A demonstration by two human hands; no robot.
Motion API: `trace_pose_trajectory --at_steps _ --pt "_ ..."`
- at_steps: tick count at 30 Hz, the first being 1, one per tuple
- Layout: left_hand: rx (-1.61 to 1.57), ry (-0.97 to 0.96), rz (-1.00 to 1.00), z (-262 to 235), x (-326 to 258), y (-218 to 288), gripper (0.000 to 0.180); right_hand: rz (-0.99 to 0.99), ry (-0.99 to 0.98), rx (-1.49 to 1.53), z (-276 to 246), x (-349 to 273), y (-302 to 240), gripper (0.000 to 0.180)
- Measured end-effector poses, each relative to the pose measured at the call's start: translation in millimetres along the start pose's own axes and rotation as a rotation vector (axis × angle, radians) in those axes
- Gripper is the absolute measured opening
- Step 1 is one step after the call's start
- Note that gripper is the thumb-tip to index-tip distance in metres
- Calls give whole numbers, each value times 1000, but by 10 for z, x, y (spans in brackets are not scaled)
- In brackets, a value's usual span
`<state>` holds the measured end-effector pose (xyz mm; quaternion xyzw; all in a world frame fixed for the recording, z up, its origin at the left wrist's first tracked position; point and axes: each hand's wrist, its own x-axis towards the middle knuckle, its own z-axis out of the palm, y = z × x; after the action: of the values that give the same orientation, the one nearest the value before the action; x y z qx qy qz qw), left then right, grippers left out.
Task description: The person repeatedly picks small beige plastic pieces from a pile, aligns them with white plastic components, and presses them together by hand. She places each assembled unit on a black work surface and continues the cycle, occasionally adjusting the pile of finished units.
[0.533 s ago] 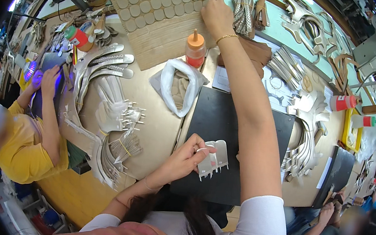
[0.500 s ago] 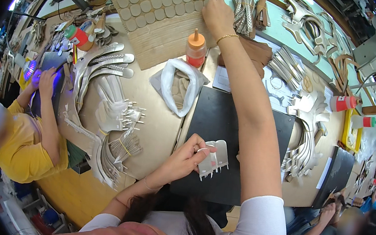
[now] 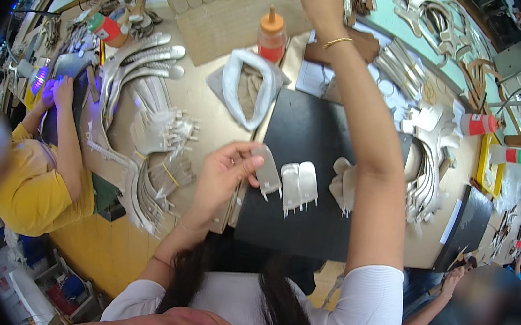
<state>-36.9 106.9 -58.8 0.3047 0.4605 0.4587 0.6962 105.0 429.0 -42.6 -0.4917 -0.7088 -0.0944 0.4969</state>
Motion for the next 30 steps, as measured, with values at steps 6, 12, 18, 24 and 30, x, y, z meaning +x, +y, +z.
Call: trace_pose_trajectory --at_steps 6,12,18,24,30 --pt "-51 1 130 34 -154 66 36 527 -510 840 -1523 -754 -557 17" --pt "-71 -18 147 269 -389 181 34 703 -808 1054 -2569 -1563 -1214 11" --pt "0 -80 130 426 -693 241 35 804 -807 1136 -2853 -1729 -1275 7" --pt "7 -101 117 514 -889 235 36 786 -800 1092 -3048 -1756 -1332 7" --pt "27 -94 123 580 -982 228 36 760 -778 1054 -3138 -1805 -1366 8"
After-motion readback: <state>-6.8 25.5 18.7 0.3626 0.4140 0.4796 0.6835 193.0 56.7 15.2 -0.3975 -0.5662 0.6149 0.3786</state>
